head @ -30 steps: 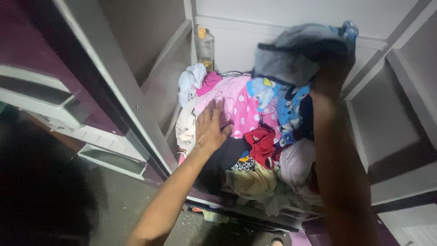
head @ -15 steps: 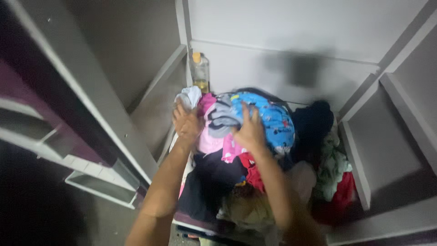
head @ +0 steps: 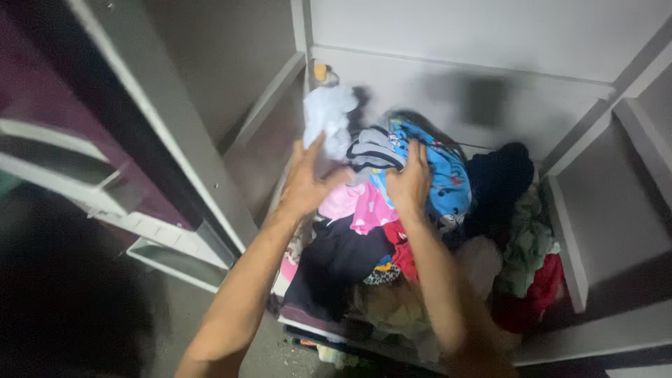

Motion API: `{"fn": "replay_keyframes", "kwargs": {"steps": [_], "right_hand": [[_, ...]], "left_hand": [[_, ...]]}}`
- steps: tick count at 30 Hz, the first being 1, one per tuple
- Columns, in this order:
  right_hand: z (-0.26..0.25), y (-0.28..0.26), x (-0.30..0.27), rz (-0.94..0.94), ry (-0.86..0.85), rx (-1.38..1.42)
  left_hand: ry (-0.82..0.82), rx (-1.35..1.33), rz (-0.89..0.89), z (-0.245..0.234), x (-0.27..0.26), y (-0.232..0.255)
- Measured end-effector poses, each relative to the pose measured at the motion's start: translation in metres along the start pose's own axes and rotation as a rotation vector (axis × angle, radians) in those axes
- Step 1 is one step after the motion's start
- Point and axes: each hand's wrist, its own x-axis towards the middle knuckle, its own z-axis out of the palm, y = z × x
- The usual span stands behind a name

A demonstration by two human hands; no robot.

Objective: The person removes various garments from a wardrobe, including shirts and pants, and places them onto a nearby table. The person then picks up a notebook and a bottle from the wardrobe and places them on the table as well.

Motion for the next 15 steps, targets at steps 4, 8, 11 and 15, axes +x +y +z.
{"fn": "replay_keyframes", "kwargs": {"steps": [4,8,11,15], "right_hand": [[-0.003,-0.06,-0.031,-0.052,-0.123,0.608],[-0.028,-0.131,-0.049,-0.101,-0.353,0.899],[-0.04,-0.187,-0.074,-0.38,-0.326,0.777],[-0.031,-0.263,-0.129,-0.528,-0.45,1.015]], "left_hand": [[-0.051,0.102,0.326,-0.018,-0.023,0.034],[0.009,0.008,0.122,-0.054,-0.06,0.036],[0.18,0.046,0.038,-0.094,-0.104,0.032],[0.36,-0.139,0.066,-0.167,-0.179,0.024]]}}
